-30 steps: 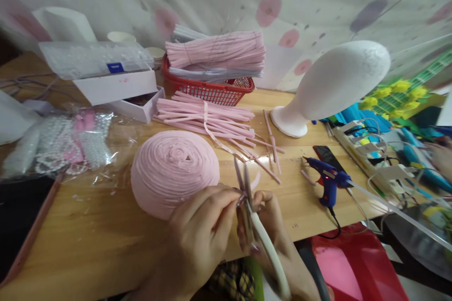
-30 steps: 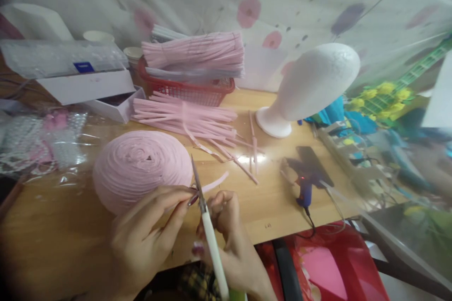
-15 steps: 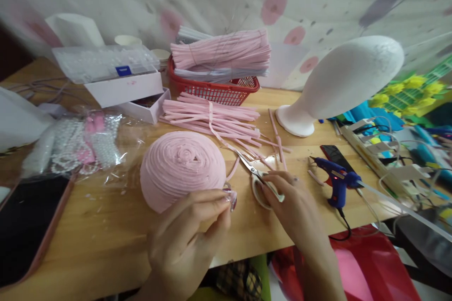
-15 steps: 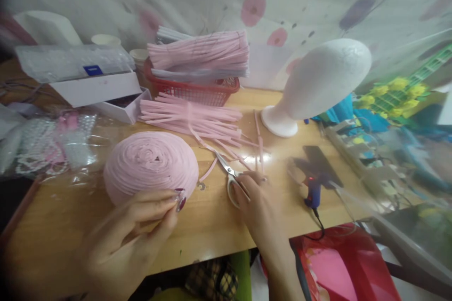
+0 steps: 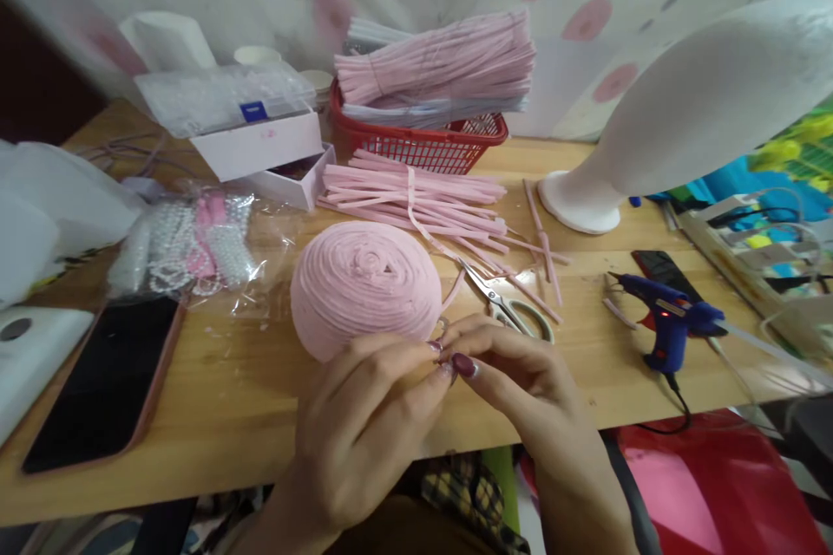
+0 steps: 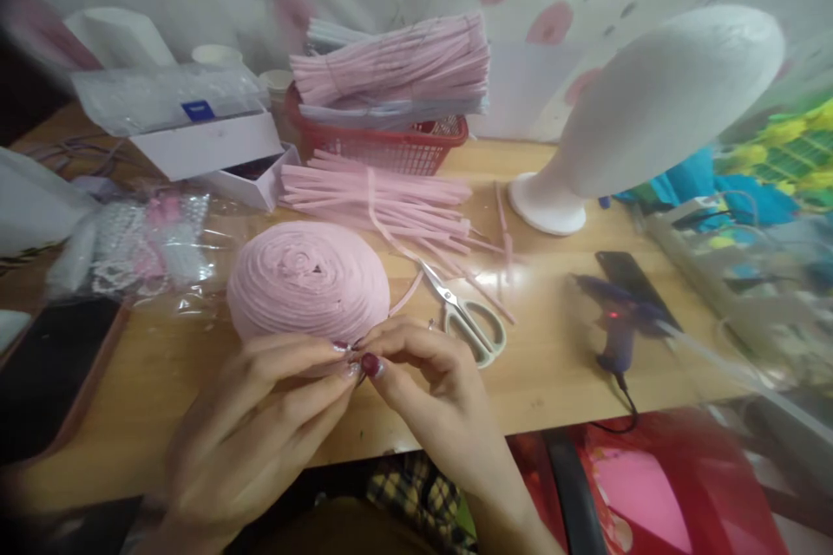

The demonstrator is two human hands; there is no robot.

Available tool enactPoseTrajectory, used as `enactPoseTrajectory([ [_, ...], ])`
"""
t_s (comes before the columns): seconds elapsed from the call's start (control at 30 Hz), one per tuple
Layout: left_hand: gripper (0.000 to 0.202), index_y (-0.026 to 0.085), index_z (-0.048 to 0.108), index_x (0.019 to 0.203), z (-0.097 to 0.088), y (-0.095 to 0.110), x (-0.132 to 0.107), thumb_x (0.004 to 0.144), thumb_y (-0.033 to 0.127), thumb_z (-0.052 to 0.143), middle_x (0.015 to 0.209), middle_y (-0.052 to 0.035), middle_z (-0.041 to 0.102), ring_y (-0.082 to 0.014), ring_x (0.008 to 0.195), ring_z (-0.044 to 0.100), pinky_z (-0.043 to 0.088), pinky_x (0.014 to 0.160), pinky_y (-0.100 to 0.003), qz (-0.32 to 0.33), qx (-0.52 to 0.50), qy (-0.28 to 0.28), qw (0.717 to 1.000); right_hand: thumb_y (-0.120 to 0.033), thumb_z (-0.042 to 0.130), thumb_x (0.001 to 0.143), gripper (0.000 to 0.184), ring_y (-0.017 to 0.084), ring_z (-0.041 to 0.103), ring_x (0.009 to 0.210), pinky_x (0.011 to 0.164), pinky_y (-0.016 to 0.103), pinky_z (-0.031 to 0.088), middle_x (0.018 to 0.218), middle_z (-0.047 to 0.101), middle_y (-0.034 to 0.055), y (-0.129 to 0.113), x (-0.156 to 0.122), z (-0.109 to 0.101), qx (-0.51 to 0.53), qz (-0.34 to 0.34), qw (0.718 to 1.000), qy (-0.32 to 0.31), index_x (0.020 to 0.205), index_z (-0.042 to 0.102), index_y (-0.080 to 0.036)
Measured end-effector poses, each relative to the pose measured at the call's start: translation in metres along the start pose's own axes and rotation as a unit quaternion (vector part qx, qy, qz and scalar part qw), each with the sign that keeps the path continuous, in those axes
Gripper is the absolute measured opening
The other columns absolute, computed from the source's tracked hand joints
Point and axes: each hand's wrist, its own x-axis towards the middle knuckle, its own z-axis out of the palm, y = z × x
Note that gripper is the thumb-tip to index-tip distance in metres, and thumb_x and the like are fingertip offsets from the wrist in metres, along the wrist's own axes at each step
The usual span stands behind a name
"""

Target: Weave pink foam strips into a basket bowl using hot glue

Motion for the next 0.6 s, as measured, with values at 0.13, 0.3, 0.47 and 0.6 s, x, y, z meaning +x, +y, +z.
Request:
enactPoseTrajectory([
  [0.13, 0.012, 0.013, 0.071, 0.092, -0.005, 0.001, 0.005, 0.085, 0.003, 0.072, 0.090, 0.0007, 0.070, -0.0067, 0.089, 0.064, 0.054, 0.086, -0.017, -0.050, -0.088, -0.011, 0.995, -0.025, 0.069, 0.094, 0.012, 0.011, 0.065, 0.086, 0.081, 0.021, 0.051, 0.089, 0.071, -0.0007, -0.003, 0.001, -0.003, -0.003, -0.005, 0.999, -0.042, 0.084, 0.076, -0.025],
  [0.3, 0.023, 0.018, 0.072, 0.104, -0.010, -0.001, 0.010, 0.082, 0.014, 0.079, 0.099, 0.0022, 0.069, -0.0035, 0.092, 0.067, 0.052, 0.086, -0.009, -0.148, -0.179, -0.060, 0.971, -0.022, 0.069, 0.094, 0.010, 0.011, 0.064, 0.089, 0.084, 0.023, 0.049, 0.093, 0.069, -0.0004, -0.001, 0.001, -0.009, 0.001, -0.005, 0.995, -0.104, 0.085, 0.076, -0.024],
  [0.47, 0.019, 0.019, 0.077, 0.100, -0.009, -0.003, 0.006, 0.084, 0.009, 0.075, 0.101, 0.0003, 0.068, -0.0034, 0.092, 0.068, 0.053, 0.084, -0.007, -0.166, -0.222, -0.085, 0.957, -0.023, 0.076, 0.089, 0.005, 0.012, 0.066, 0.094, 0.086, 0.025, 0.052, 0.099, 0.070, 0.0015, 0.010, 0.001, -0.013, 0.104, 0.057, 0.984, -0.130, 0.092, 0.079, -0.025],
  [0.6, 0.019, 0.019, 0.077, 0.098, -0.008, -0.002, 0.005, 0.083, 0.008, 0.075, 0.098, 0.0025, 0.069, -0.0020, 0.094, 0.067, 0.051, 0.089, -0.006, -0.169, -0.226, -0.076, 0.956, -0.020, 0.077, 0.087, 0.010, 0.008, 0.067, 0.081, 0.074, 0.019, 0.054, 0.094, 0.071, -0.0004, 0.016, 0.002, -0.014, 0.197, 0.103, 0.962, -0.157, 0.094, 0.081, -0.026],
])
